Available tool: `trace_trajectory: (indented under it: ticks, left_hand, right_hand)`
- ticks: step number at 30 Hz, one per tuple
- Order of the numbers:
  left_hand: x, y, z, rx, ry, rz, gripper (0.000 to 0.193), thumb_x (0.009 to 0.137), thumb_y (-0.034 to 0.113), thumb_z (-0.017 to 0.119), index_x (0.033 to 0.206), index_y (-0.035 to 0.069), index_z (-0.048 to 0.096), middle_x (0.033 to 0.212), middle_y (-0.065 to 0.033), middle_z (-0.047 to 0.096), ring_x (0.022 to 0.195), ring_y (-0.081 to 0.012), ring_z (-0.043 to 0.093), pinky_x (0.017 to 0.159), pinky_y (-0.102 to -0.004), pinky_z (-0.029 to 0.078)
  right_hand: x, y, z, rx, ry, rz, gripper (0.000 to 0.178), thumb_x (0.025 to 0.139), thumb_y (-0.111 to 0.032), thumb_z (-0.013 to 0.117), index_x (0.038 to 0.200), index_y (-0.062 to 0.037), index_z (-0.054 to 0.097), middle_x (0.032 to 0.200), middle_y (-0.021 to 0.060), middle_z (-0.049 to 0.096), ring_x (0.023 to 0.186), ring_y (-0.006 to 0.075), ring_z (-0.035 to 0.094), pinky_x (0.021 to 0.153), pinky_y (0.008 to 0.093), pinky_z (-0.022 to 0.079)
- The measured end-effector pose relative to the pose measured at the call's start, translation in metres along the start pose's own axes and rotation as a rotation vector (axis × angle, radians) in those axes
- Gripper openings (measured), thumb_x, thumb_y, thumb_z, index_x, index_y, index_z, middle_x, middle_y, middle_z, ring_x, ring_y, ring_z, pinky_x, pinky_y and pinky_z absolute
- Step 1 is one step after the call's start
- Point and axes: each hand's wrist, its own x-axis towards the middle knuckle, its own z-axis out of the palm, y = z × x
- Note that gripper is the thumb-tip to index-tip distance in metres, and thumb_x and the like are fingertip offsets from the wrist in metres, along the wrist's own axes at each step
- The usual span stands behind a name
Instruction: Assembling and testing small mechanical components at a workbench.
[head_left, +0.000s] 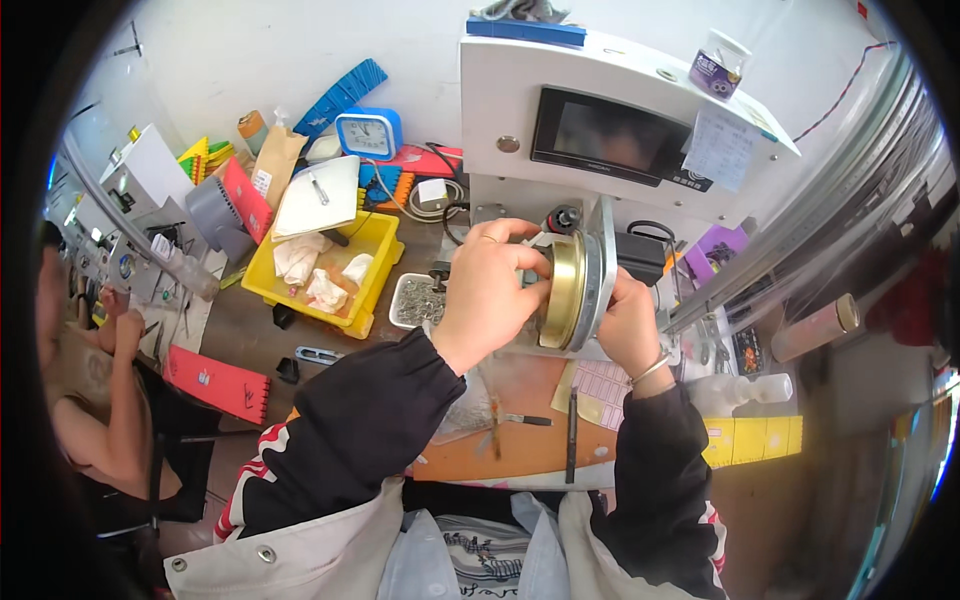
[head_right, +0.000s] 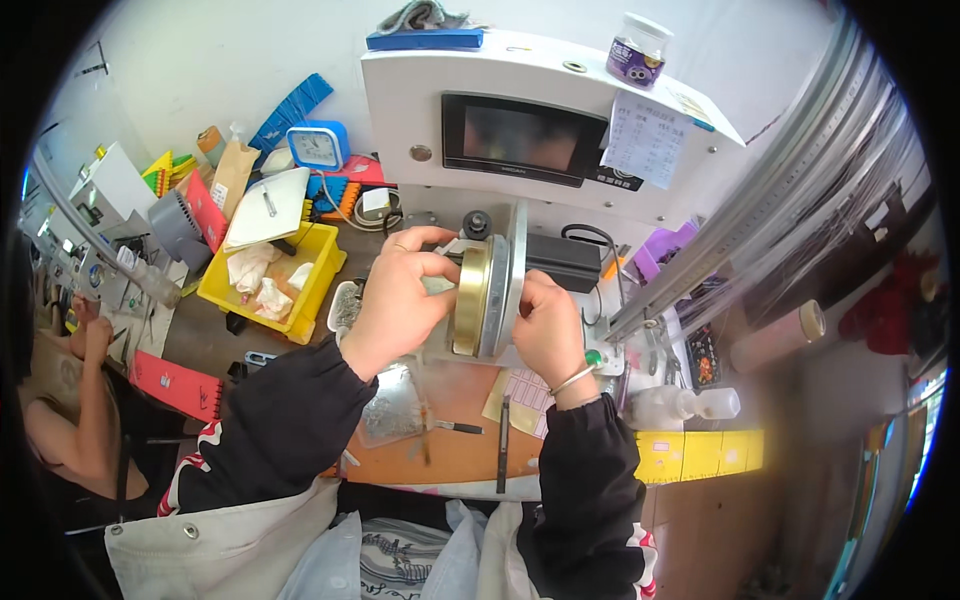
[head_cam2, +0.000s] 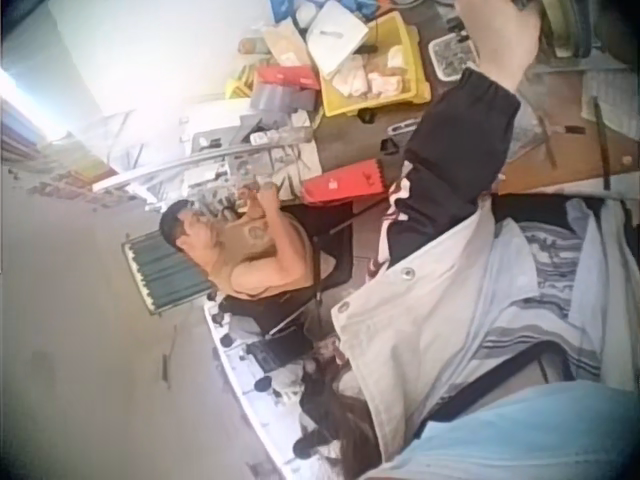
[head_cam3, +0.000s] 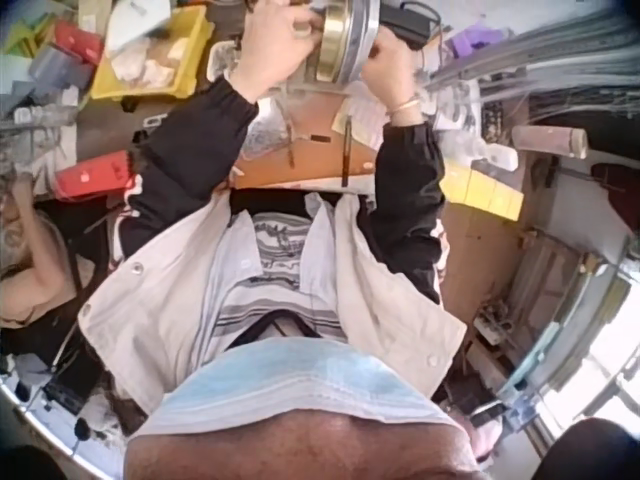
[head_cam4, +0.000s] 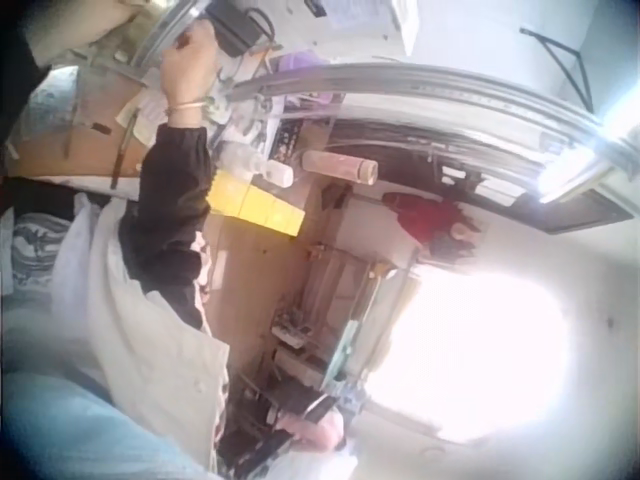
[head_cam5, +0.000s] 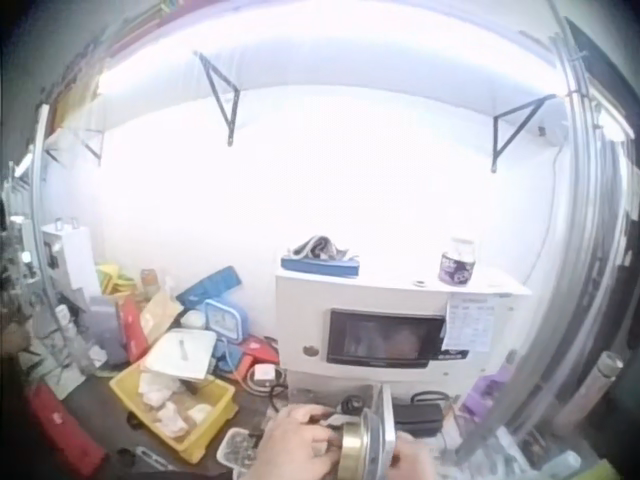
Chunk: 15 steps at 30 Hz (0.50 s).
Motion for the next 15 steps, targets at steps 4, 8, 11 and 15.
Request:
trace_trajectory:
  ticks: [4,8,11,15]
  left_hand:
    - [-0.006,-0.003,-0.019,-0.034,-0.033,0.047,0.019,0.073,0.01,0.079,0.091,0.009,0.077,0.12,-0.0107,0.066,0.117,-0.0319,0.057,0.098,-0.0422,0.046]
    - [-0.019,0.019,-0.055,-0.028,0.015,0.083,0.028,0.073,-0.004,0.075,0.1,0.002,0.073,0.119,-0.0128,0.066,0.11,-0.03,0.063,0.097,-0.038,0.048]
    - [-0.02,0.053,-0.055,0.033,-0.123,0.34,0.03,0.07,0.003,0.083,0.099,0.007,0.074,0.115,-0.0091,0.068,0.112,-0.0299,0.063,0.102,-0.0452,0.044]
    - [-0.021,0.086,-0.051,0.078,-0.241,0.548,0.034,0.067,0.013,0.087,0.098,0.016,0.076,0.115,-0.0055,0.069,0.113,-0.03,0.063,0.108,-0.053,0.038]
  right_hand:
    - [-0.017,-0.023,-0.014,-0.195,0.127,0.055,0.01,0.078,-0.005,0.075,0.088,-0.0035,0.074,0.071,0.0071,0.055,0.058,0.0182,0.051,0.055,0.031,0.041]
    - [-0.059,-0.048,-0.036,0.092,0.166,0.275,0.006,0.085,-0.008,0.077,0.089,-0.0031,0.077,0.073,0.0,0.059,0.061,0.0058,0.05,0.056,0.0232,0.039]
    - [-0.087,-0.072,-0.045,0.325,0.078,0.291,0.005,0.086,-0.007,0.078,0.089,-0.0027,0.077,0.075,-0.0031,0.057,0.062,0.0024,0.046,0.056,0.021,0.036]
    - [-0.103,-0.097,-0.057,0.389,-0.028,0.257,0.008,0.085,-0.009,0.08,0.089,-0.0032,0.077,0.075,-0.0018,0.057,0.061,0.0036,0.045,0.054,0.0222,0.034]
